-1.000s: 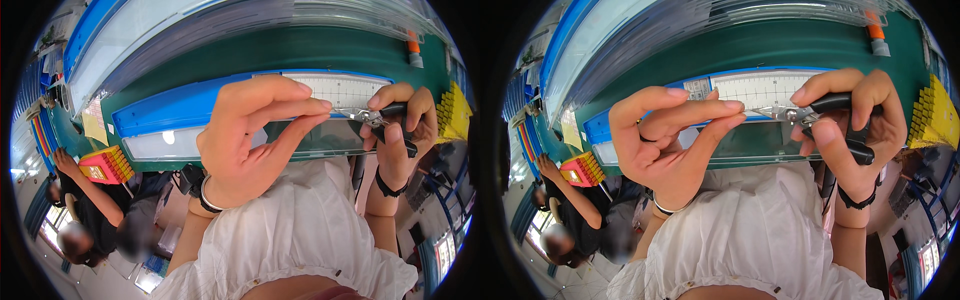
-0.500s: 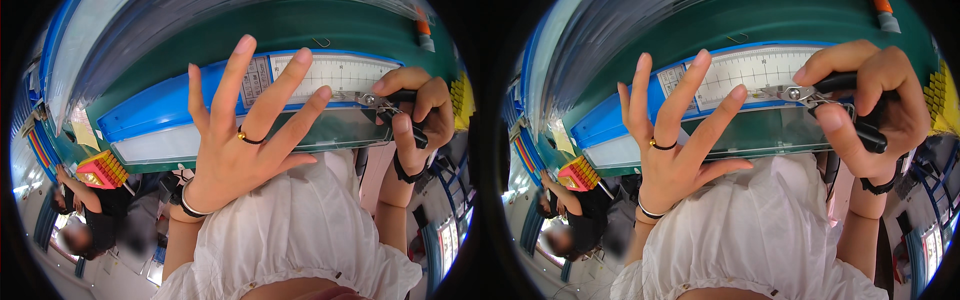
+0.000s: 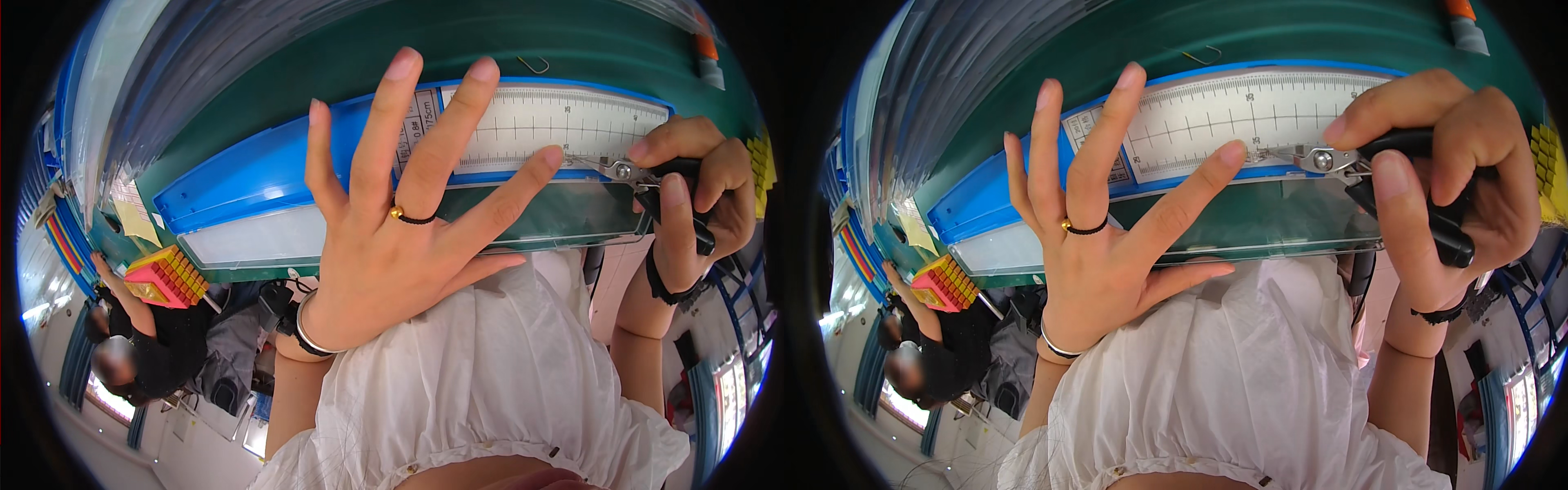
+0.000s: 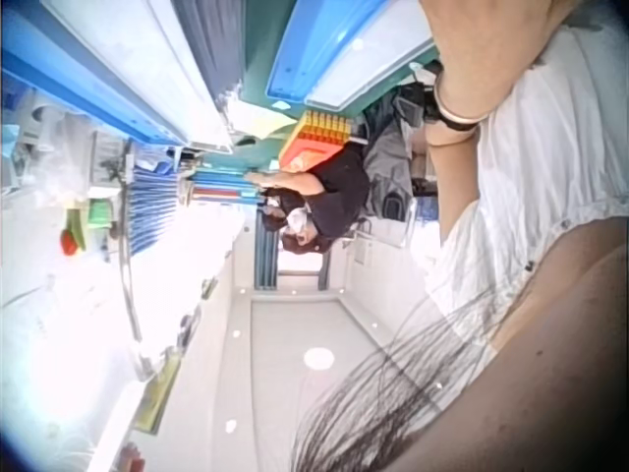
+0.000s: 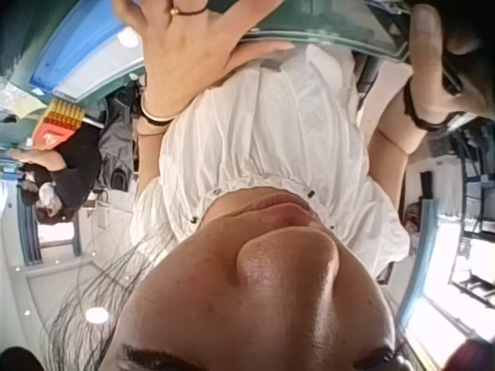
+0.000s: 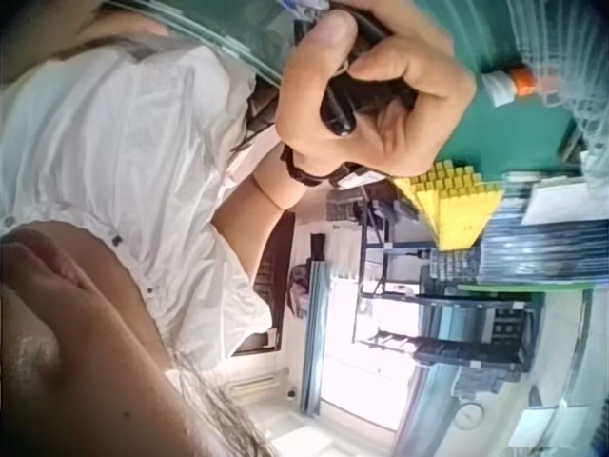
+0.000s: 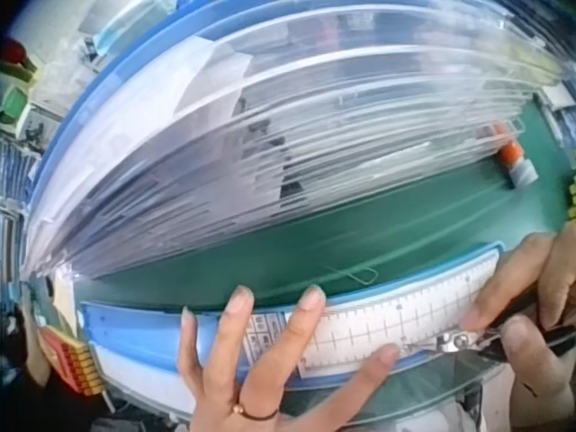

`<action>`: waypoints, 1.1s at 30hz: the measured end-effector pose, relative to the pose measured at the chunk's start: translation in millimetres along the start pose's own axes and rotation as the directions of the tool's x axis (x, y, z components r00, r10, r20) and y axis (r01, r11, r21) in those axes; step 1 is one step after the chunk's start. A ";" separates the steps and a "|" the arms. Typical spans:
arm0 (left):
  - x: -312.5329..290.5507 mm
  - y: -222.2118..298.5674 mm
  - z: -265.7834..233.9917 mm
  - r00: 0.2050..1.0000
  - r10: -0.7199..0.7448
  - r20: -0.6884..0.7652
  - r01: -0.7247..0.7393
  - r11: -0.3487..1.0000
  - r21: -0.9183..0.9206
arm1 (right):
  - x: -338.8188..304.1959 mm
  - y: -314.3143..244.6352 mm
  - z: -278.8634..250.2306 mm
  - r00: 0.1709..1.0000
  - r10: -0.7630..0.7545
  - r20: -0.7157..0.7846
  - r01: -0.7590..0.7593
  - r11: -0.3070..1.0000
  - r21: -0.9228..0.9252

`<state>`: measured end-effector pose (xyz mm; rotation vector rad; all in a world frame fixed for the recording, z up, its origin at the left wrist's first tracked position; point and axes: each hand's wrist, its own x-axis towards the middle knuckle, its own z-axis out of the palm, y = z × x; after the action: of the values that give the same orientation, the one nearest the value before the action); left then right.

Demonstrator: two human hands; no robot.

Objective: Manually assemble electronic components into a housing using wire cutters.

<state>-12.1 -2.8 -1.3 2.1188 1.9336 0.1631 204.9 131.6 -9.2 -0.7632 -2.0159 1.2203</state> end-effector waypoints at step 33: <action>3.3 -2.5 2.7 0.988 0.056 -0.141 -0.072 0.991 -0.112 | 0.1 2.5 -3.6 1.000 -0.013 0.025 0.013 1.000 -0.018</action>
<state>-13.4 0.3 -4.9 2.1436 1.8800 0.4356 208.1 134.6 -10.1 -0.7461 -2.0521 1.2113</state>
